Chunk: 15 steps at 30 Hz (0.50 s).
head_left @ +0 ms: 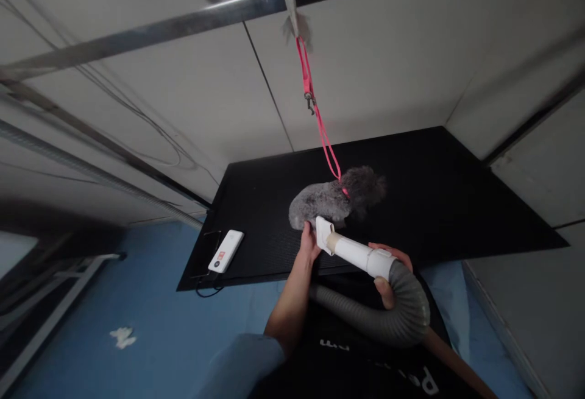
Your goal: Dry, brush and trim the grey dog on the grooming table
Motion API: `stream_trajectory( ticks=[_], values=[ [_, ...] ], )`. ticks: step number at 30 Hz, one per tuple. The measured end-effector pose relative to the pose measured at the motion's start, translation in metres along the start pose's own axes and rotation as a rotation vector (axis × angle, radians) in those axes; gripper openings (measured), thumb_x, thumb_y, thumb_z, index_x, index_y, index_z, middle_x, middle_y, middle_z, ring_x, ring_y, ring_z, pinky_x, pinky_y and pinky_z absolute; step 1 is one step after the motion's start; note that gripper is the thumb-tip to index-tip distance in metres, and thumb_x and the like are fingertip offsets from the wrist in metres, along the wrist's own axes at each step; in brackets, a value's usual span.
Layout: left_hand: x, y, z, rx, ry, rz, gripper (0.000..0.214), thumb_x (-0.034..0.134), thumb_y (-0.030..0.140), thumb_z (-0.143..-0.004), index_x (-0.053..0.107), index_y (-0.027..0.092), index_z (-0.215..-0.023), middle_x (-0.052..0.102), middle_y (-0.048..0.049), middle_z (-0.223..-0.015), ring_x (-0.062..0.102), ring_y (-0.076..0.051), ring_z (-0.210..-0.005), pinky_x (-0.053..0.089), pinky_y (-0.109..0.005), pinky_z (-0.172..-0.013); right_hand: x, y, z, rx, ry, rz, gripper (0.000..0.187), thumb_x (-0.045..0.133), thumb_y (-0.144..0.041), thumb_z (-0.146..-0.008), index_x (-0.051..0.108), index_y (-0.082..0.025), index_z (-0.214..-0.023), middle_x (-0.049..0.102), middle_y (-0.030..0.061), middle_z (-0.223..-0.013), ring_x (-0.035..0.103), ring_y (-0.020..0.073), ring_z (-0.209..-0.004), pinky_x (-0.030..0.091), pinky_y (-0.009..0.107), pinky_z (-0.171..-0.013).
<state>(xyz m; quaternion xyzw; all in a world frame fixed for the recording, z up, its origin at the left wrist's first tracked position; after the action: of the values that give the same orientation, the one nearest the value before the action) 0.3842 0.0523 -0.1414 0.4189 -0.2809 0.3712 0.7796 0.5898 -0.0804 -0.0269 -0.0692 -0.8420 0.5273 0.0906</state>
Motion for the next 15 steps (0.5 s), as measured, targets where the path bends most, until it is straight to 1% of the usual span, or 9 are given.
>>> stream_trajectory(
  ticks=[3, 5, 7, 9, 11, 12, 15],
  values=[
    [0.002, 0.003, 0.002, 0.030, -0.042, 0.015, 0.048, 0.047, 0.054, -0.090, 0.069, 0.013, -0.101, 0.075, -0.0112, -0.090, 0.069, -0.026, -0.097, 0.045, -0.040, -0.100, 0.000, -0.005, -0.003, 0.006, -0.021, 0.006, 0.048, 0.065, -0.033, -0.079, 0.045, -0.022, -0.120, 0.060, 0.0117, -0.120, 0.060, 0.0272, -0.111, 0.050, 0.046, -0.093],
    [0.005, 0.005, 0.003, 0.016, -0.051, 0.012, 0.052, 0.046, 0.057, -0.089, 0.070, 0.011, -0.099, 0.074, -0.0121, -0.085, 0.069, -0.027, -0.093, 0.046, -0.040, -0.097, 0.001, -0.006, -0.007, 0.006, -0.052, 0.013, 0.045, 0.065, -0.033, -0.079, 0.046, -0.022, -0.119, 0.060, 0.0120, -0.120, 0.060, 0.0276, -0.111, 0.051, 0.046, -0.093],
    [0.009, 0.006, 0.005, -0.010, -0.067, 0.008, 0.055, 0.045, 0.059, -0.089, 0.069, 0.010, -0.097, 0.073, -0.0129, -0.083, 0.069, -0.027, -0.089, 0.048, -0.040, -0.094, 0.003, -0.007, -0.015, -0.063, -0.088, 0.014, 0.045, 0.066, -0.033, -0.079, 0.046, -0.024, -0.118, 0.060, 0.0112, -0.120, 0.061, 0.0273, -0.111, 0.051, 0.046, -0.093],
    [0.014, 0.008, 0.006, -0.014, -0.086, 0.001, 0.054, 0.047, 0.060, -0.087, 0.068, 0.010, -0.096, 0.072, -0.0125, -0.083, 0.069, -0.026, -0.082, 0.050, -0.040, -0.090, 0.008, -0.011, -0.025, -0.191, -0.179, 0.024, 0.048, 0.070, -0.034, -0.077, 0.047, -0.025, -0.118, 0.059, 0.0102, -0.120, 0.063, 0.0262, -0.108, 0.054, 0.044, -0.090],
    [0.018, 0.011, 0.008, -0.020, -0.093, -0.016, 0.055, 0.049, 0.062, -0.085, 0.068, 0.010, -0.093, 0.071, -0.0123, -0.081, 0.068, -0.024, -0.076, 0.051, -0.039, -0.085, 0.015, -0.021, -0.033, -0.339, -0.350, 0.092, 0.048, 0.073, -0.036, -0.076, 0.050, -0.024, -0.117, 0.060, 0.0100, -0.118, 0.063, 0.0249, -0.106, 0.055, 0.041, -0.089],
    [0.020, 0.013, 0.009, -0.024, -0.091, -0.023, 0.057, 0.048, 0.063, -0.085, 0.068, 0.010, -0.092, 0.071, -0.0124, -0.081, 0.068, -0.024, -0.075, 0.052, -0.039, -0.084, 0.019, -0.028, -0.037, -0.414, -0.456, 0.159, 0.042, 0.072, -0.034, -0.078, 0.053, -0.024, -0.114, 0.061, 0.0094, -0.116, 0.063, 0.0238, -0.107, 0.055, 0.039, -0.089],
    [0.025, 0.019, 0.010, -0.051, -0.078, -0.029, 0.062, 0.038, 0.066, -0.086, 0.069, 0.013, -0.091, 0.071, -0.0126, -0.082, 0.066, -0.024, -0.077, 0.052, -0.037, -0.084, 0.035, -0.052, -0.039, -0.635, -0.820, 0.408, 0.013, 0.059, -0.023, -0.089, 0.060, -0.023, -0.101, 0.064, 0.0051, -0.107, 0.060, 0.0187, -0.105, 0.052, 0.032, -0.089]
  ],
)
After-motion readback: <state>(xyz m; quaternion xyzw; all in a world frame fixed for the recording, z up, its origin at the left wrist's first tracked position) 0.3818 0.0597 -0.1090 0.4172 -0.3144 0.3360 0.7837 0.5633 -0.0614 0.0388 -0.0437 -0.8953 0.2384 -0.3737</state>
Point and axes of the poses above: each hand's wrist, its own z-axis away from the middle knuckle, its own x-axis out of the palm, y = z × x, the point moved 1 cm from there along -z, towards the middle knuckle
